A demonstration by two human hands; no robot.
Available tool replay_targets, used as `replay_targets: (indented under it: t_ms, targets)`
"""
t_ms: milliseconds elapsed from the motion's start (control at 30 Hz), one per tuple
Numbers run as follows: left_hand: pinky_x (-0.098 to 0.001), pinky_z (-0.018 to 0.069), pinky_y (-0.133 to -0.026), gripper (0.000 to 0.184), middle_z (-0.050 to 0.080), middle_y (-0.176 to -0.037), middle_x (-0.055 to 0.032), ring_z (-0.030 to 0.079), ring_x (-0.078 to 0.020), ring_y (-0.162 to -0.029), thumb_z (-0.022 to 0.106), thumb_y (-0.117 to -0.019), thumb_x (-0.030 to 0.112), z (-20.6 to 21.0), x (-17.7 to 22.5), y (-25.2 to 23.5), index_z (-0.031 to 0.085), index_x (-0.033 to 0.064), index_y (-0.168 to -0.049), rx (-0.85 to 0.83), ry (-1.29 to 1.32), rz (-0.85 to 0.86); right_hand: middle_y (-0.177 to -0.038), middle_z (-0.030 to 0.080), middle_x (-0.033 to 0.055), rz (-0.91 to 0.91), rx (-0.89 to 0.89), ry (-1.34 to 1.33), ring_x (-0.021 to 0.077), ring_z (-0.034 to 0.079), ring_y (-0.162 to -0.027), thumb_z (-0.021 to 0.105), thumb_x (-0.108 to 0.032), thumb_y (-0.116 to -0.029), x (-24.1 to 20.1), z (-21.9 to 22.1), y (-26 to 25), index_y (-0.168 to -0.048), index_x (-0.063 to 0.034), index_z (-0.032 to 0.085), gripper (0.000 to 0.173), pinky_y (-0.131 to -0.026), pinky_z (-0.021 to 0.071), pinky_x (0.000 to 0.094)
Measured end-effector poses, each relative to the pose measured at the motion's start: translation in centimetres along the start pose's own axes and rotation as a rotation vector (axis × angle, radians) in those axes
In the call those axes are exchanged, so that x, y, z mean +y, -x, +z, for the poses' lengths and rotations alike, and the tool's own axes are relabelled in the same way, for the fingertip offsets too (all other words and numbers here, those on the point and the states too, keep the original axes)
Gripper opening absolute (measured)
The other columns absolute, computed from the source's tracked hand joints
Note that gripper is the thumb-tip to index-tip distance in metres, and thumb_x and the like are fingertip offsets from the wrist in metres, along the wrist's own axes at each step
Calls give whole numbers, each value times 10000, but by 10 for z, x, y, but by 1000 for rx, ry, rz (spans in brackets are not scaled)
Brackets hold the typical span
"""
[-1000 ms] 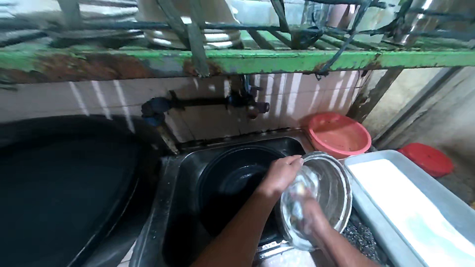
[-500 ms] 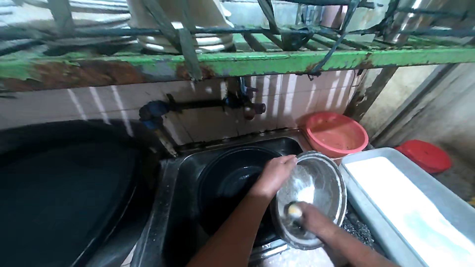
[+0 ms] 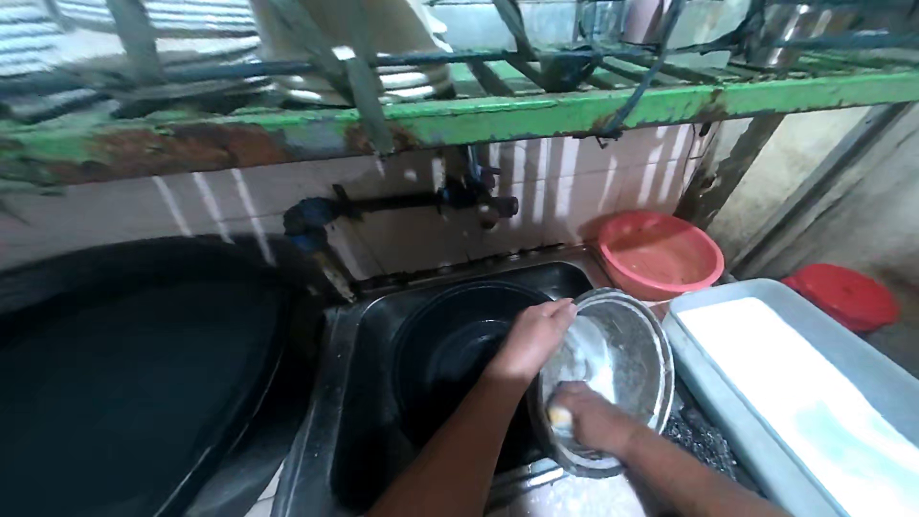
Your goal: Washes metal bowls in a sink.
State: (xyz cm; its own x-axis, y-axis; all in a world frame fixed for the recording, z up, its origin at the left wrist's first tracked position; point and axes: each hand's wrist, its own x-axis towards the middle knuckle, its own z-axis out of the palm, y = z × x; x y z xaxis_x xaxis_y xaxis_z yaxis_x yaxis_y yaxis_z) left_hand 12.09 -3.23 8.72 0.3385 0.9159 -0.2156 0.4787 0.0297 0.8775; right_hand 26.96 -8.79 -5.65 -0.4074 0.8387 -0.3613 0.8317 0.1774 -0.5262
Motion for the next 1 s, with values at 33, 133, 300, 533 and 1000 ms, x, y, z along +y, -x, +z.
replay_targets:
  t_ms: [33, 133, 300, 533, 1000]
  targets:
    - [-551, 444, -1068, 431, 632, -1383, -142, 595, -300, -1274, 438, -1107, 360, 0, 0, 1, 610, 118, -1419, -1, 3, -5, -1466, 544, 207, 8, -66, 158, 451, 461, -1387, 687, -66, -903, 13, -14, 6, -1312, -48, 656, 411, -1106, 379, 664]
    - [-548, 443, -1069, 428, 630, -1387, -138, 592, -292, -1278, 443, -1106, 356, 3, 5, 1, 612, 114, -1416, -5, 16, -1, -1366, 630, 149, -2, 90, 392, 415, 530, -1320, 652, -68, -949, 23, -65, 6, -1253, -112, 712, 313, -1069, 430, 633]
    - [-553, 442, -1069, 439, 622, -1397, -154, 587, -313, -1288, 422, -1114, 344, 3, 13, 6, 593, 99, -1435, -16, -65, 23, -1311, 665, 134, -136, 431, 533, 393, 589, -1263, 705, -22, -894, 45, -69, -15, -1217, -143, 723, 345, -1049, 477, 597]
    - [-524, 392, -1136, 434, 614, -1427, -113, 544, -263, -1354, 443, -1106, 359, 10, 6, -7, 609, 120, -1427, 13, -74, 22, -1433, 550, 228, 343, 82, -383, 351, 536, -1330, 570, -152, -1015, -31, -3, 7, -1421, -8, 544, 432, -1111, 429, 531]
    - [-543, 411, -1121, 452, 623, -1396, -166, 569, -315, -1327, 426, -1108, 348, 7, 19, -6, 585, 78, -1434, -2, -292, -14, -1361, 630, 174, 125, 242, 266, 380, 557, -1310, 628, -130, -965, 22, -53, 81, -1358, -93, 639, 395, -1109, 433, 562]
